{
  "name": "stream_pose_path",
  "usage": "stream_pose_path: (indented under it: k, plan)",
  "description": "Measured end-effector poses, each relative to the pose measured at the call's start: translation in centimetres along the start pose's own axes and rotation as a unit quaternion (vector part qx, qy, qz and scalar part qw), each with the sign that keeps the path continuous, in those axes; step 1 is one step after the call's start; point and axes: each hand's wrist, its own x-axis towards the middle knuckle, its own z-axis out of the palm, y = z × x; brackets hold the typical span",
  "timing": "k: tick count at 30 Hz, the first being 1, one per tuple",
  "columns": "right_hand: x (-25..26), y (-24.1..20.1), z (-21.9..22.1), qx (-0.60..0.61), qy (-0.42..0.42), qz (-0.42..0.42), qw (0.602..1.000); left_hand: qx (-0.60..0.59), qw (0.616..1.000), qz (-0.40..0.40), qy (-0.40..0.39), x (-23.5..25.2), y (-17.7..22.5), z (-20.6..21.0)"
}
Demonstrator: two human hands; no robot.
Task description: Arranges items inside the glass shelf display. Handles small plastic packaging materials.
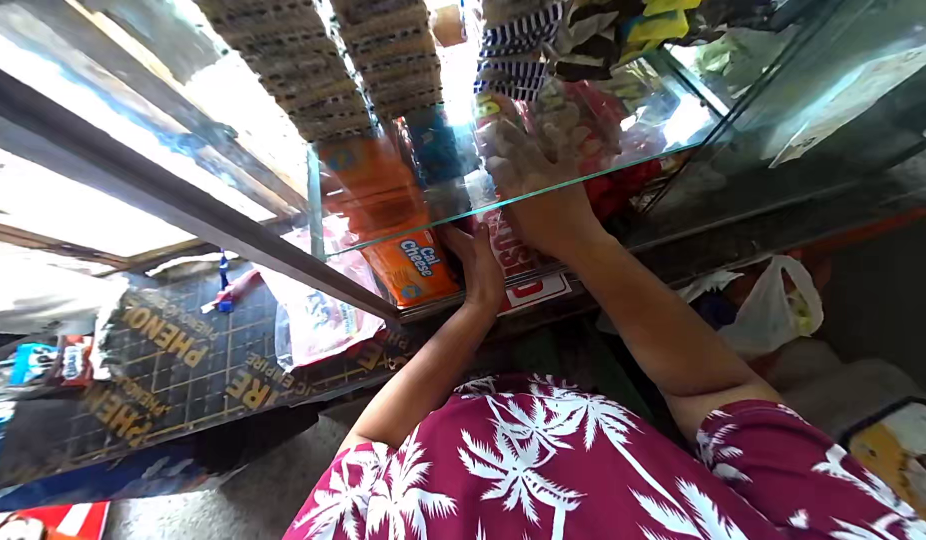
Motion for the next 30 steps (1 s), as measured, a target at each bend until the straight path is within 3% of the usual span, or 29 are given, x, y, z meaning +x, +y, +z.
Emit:
stream_pose_path:
  k: [7,14,30]
  plan:
    - [-0.3,0.4,-0.1,-0.007,-0.002,0.019,1.0,-0.036,0.998,-0.039,0.046,1.1,0.4,1.0]
    - [-0.6,0.9,-0.2,0.014,0.011,0.01,1.0,0.018,0.996,-0.047,0.079,1.6,0.4,1.6]
    - [0.0,1.0,-0.7,0.008,-0.006,0.013,1.0,0.006,0.994,-0.078,0.073,2.2,-0.4,1.7]
